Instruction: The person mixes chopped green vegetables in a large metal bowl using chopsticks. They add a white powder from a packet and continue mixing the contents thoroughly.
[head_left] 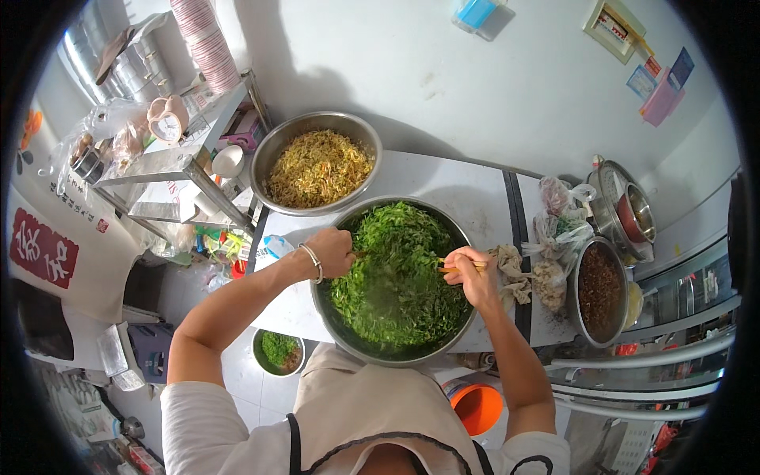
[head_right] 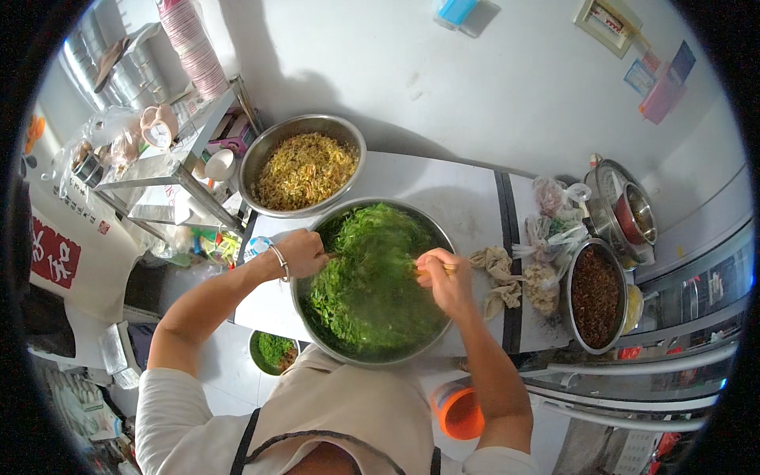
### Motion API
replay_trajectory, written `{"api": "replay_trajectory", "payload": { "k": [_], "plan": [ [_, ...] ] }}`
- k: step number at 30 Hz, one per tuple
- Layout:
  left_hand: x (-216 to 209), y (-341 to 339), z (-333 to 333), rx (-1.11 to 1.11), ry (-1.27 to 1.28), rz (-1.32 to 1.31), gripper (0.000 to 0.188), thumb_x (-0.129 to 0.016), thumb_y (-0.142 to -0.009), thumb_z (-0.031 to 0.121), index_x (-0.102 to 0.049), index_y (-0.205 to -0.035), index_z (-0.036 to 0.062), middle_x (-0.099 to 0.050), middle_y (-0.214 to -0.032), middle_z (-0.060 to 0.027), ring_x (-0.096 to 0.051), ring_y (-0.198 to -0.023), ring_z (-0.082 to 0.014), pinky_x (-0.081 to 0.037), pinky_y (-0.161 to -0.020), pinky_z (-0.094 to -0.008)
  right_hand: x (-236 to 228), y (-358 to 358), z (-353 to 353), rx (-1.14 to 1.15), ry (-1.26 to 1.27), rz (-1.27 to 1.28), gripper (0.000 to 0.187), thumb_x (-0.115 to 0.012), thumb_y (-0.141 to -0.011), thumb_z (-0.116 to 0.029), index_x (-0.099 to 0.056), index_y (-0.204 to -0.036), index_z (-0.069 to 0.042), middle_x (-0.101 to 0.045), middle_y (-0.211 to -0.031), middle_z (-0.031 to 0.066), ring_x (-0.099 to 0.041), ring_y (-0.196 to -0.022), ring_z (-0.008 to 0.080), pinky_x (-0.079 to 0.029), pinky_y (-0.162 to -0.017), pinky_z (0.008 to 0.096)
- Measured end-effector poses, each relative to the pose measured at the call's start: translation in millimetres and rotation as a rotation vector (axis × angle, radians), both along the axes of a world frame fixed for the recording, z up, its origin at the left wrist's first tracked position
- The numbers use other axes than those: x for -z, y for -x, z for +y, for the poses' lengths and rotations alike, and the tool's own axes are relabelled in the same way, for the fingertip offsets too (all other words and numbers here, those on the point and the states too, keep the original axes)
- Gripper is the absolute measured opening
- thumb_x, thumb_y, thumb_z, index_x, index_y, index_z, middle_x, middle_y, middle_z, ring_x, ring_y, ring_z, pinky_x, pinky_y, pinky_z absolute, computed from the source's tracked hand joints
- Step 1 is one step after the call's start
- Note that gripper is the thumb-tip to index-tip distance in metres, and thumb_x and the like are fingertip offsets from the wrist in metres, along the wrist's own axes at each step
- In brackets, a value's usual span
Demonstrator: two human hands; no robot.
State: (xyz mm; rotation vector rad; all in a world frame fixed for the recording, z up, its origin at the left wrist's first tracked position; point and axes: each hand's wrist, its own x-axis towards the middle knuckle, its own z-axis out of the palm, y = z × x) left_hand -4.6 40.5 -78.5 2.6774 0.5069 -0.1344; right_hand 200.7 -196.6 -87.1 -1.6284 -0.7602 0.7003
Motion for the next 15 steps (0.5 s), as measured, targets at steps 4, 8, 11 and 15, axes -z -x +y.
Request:
{"api": "replay_trajectory", "payload": {
  "k": [4, 8, 11, 15],
  "plan": [
    [-52.1, 0.5, -13.9, 0.003, -0.093, 0.095, 0.029, -0.055, -0.08, 0.021, -0.065, -0.068, -0.0031, -0.058, -0.06, -0.0248, -0.061, -0.061, -0.0405, -0.05, -0.062, -0.0477, -47.5, 2.3, -7.3, -0.11, 0.034, -0.108, 0.026, -0.047, -0.095, -0.016, -0.065, -0.089, 0.002, -0.067, -0.082, 0.0117, -0.065, -0.062, 0.0136, -0.053, -0.057, 0.0246],
    [-42.8, -10.1, 5.3, -0.02, -0.276, 0.324, 0.019, -0.06, -0.078, 0.019, -0.068, -0.085, 0.0036, -0.066, -0.08, -0.0204, -0.066, -0.077, -0.0349, -0.053, -0.067, -0.0444, -42.6, -39.4, -6.0, -0.107, 0.18, -0.309, 0.024, -0.049, -0.094, -0.017, -0.065, -0.089, 0.0, -0.066, -0.078, 0.0095, -0.063, -0.062, 0.0122, -0.052, -0.057, 0.025],
    [-6.0, -21.3, 9.2, -0.058, -0.312, 0.356, 0.019, -0.064, -0.076, 0.016, -0.069, -0.091, 0.0059, -0.068, -0.091, -0.0159, -0.067, -0.089, -0.0322, -0.054, -0.075, -0.0408, 23.5, -72.2, 8.7, -0.065, 0.218, -0.399, 0.023, -0.052, -0.092, -0.019, -0.067, -0.089, -0.002, -0.065, -0.071, 0.0071, -0.061, -0.059, 0.0128, -0.049, -0.055, 0.0248],
    [46.3, -45.7, 16.3, -0.056, -0.182, 0.388, 0.021, -0.063, -0.076, 0.017, -0.068, -0.092, 0.0028, -0.067, -0.091, -0.019, -0.065, -0.089, -0.0347, -0.053, -0.077, -0.044, 90.9, -79.9, 36.9, 0.1, 0.052, 0.115, 0.026, -0.052, -0.09, -0.019, -0.065, -0.085, 0.003, -0.064, -0.07, 0.0113, -0.063, -0.058, 0.0188, -0.053, -0.052, 0.0305]
  ]
}}
